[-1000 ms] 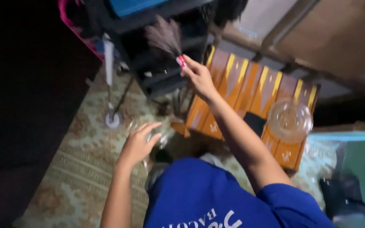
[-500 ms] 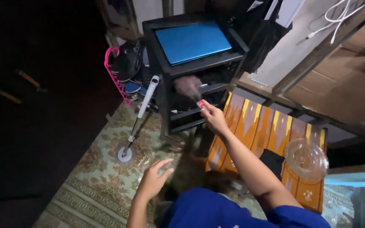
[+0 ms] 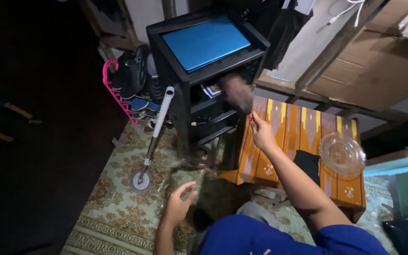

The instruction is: Dusting a black electronic rack and laptop with a feather duster.

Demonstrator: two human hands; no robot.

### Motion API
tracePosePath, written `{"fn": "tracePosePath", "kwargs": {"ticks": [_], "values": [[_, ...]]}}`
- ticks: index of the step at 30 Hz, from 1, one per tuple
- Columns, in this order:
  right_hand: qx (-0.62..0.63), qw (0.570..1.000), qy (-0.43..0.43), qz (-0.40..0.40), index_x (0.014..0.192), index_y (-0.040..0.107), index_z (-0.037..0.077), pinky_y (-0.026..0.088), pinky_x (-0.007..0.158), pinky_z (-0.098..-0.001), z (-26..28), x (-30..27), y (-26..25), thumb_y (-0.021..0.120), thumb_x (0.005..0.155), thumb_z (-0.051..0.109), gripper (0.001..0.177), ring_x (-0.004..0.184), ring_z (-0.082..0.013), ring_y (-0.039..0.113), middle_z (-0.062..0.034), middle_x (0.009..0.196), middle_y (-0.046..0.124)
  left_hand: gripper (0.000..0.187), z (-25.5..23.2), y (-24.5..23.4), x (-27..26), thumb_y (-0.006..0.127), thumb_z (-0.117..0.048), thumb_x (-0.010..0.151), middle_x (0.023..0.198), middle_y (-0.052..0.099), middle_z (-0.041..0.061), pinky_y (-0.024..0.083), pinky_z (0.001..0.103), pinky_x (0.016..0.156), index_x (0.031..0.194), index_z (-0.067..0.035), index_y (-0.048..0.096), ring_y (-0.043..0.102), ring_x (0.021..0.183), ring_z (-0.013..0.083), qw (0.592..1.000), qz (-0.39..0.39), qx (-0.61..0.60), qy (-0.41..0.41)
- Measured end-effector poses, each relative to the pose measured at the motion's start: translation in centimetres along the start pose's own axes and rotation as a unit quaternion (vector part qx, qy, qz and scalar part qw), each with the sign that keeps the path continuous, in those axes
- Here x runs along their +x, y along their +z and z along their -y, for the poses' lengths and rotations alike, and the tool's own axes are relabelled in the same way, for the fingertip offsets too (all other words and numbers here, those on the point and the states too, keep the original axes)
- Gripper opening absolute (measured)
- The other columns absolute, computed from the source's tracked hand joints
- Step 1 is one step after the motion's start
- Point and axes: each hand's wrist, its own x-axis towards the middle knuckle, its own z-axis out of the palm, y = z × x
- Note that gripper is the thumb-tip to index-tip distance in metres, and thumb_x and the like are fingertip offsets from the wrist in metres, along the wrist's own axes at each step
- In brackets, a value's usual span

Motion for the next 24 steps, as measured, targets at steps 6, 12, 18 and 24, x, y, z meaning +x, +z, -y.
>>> {"fn": "tracePosePath", "kwargs": {"ticks": [6, 12, 18, 24], "values": [[-0.148, 0.987, 0.012, 0.057, 0.146, 0.060, 0.014, 0.051, 0.085, -0.0507, 4.2, 2.6, -2.4, 0.060, 0.099, 0.021, 0.047, 0.099, -0.0473, 0.064, -0.0289, 0.103, 0.068, 0.038, -1.8, 1.6, 1.0, 0.073, -0.018, 0.090, 0.121, 0.077, 0.008, 0.054, 0.034, 0.099, 0.126, -0.006, 0.070, 0.071, 0.113, 0.0186, 1.000, 0.010, -0.005, -0.016], [-0.068, 0.996, -0.056, 0.025, 0.139, 0.062, 0.009, 0.053, 0.089, -0.0454, 1.1, 6.4, -1.0, 0.063, 0.099, 0.022, 0.042, 0.107, -0.0454, 0.066, -0.0287, 0.113, 0.068, 0.036, -8.3, 2.5, 2.0, 0.073, -0.017, 0.089, 0.125, 0.074, 0.010, 0.052, 0.034, 0.101, 0.123, -0.005, 0.071, 0.070, 0.117, 0.0218, 0.995, -0.017, 0.041, 0.088], [-0.002, 0.999, -0.001, 0.036, 0.139, 0.061, 0.008, 0.054, 0.090, -0.0423, -0.1, 7.4, -0.8, 0.061, 0.102, 0.024, 0.040, 0.109, -0.0410, 0.068, -0.0267, 0.112, 0.069, 0.037, -15.5, 3.1, 4.9, 0.074, -0.023, 0.090, 0.128, 0.071, 0.012, 0.052, 0.036, 0.102, 0.124, -0.009, 0.070, 0.067, 0.120, 0.0311, 0.969, -0.101, 0.174, 0.145], [0.038, 0.998, 0.035, 0.033, 0.138, 0.063, 0.011, 0.056, 0.086, -0.0410, -2.3, 8.3, -1.1, 0.062, 0.101, 0.027, 0.040, 0.102, -0.0364, 0.074, -0.0279, 0.106, 0.071, 0.044, -21.6, 5.0, 6.5, 0.074, -0.023, 0.092, 0.143, 0.063, 0.015, 0.039, 0.046, 0.116, 0.133, -0.007, 0.067, 0.053, 0.138, 0.0359, 0.903, -0.142, 0.300, 0.274]]}}
